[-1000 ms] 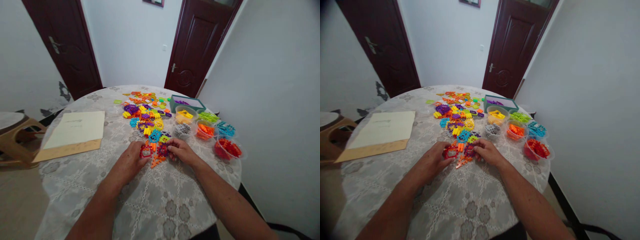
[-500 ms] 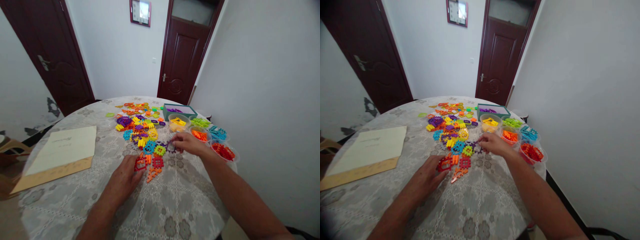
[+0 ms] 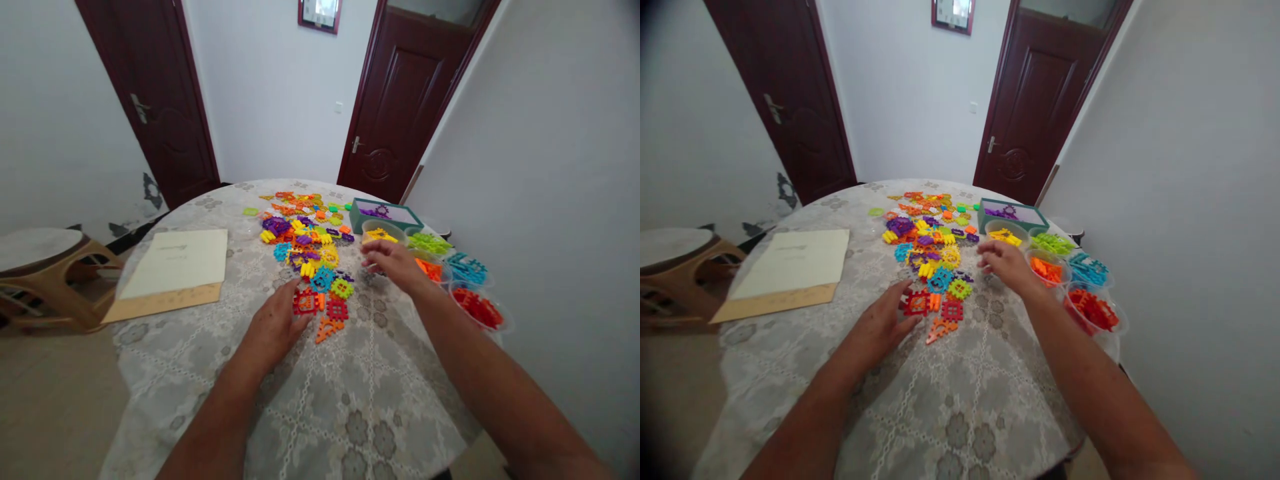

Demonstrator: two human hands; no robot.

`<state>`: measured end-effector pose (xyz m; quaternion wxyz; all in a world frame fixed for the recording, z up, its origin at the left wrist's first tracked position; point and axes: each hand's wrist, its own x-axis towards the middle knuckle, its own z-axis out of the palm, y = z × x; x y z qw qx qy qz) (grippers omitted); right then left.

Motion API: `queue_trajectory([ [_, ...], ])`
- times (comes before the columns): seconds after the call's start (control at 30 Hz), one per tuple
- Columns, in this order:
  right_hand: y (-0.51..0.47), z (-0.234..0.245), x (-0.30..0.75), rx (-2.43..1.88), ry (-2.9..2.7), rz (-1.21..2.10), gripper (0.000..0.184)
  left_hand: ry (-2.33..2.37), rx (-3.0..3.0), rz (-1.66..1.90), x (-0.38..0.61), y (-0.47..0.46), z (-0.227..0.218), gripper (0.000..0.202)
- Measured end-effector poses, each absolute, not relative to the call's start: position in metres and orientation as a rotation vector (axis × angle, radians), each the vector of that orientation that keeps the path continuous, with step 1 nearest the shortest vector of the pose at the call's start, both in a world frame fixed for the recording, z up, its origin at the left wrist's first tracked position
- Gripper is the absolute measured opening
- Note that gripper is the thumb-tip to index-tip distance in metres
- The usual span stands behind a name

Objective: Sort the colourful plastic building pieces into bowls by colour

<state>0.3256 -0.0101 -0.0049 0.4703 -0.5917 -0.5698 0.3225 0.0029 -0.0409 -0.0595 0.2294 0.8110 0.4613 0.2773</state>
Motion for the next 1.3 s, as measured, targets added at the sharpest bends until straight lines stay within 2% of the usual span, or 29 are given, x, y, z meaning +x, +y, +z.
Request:
queue_trajectory([
  [0.07,-0.042,-0.026,0.293,-1.399,-1.719,0.798,0.032,1.262,2.206,0.758,0.004,-0.043,-0.059,0.07],
  [0.2,-0.079,-0.054,0.248,-1.155,-2.08,0.516,0.049,1.224,2.146,0.739,0.004,-0.046,-0.053,0.073],
  [0.33,-0.085,-0.062,0.239,-1.148,-2.049,0.427,0.049,1.186,2.14,0.727,0.004,-0.048,-0.046,0.069],
  [0.43,-0.086,-0.06,0.241,-1.1,-2.052,0.422,0.037,1.118,2.103,0.664,0.004,-0.052,-0.039,0.064],
  [0.57,-0.085,-0.053,0.253,-1.19,-1.956,0.551,0.018,1.026,2.063,0.598,0.004,-0.056,-0.029,0.048],
  [0.73,-0.076,-0.054,0.287,-1.522,-1.581,0.946,0.024,1.096,2.216,0.611,0.006,-0.055,-0.037,0.04],
  [0.87,-0.071,-0.065,0.297,-1.617,-1.603,1.129,0.028,0.957,2.444,0.444,0.01,-0.059,-0.044,0.036],
  [1.0,-0.072,-0.07,0.282,-1.686,-1.755,0.88,0.023,0.951,2.553,0.234,0.017,-0.063,-0.041,0.03],
  [1.17,-0.076,-0.068,0.257,-1.912,-1.943,0.374,0.02,1.007,2.636,0.226,0.025,-0.065,-0.047,0.038],
  [1.3,-0.076,-0.069,0.252,-1.926,-1.942,0.366,0.017,1.043,2.668,0.22,0.028,-0.066,-0.05,0.039],
])
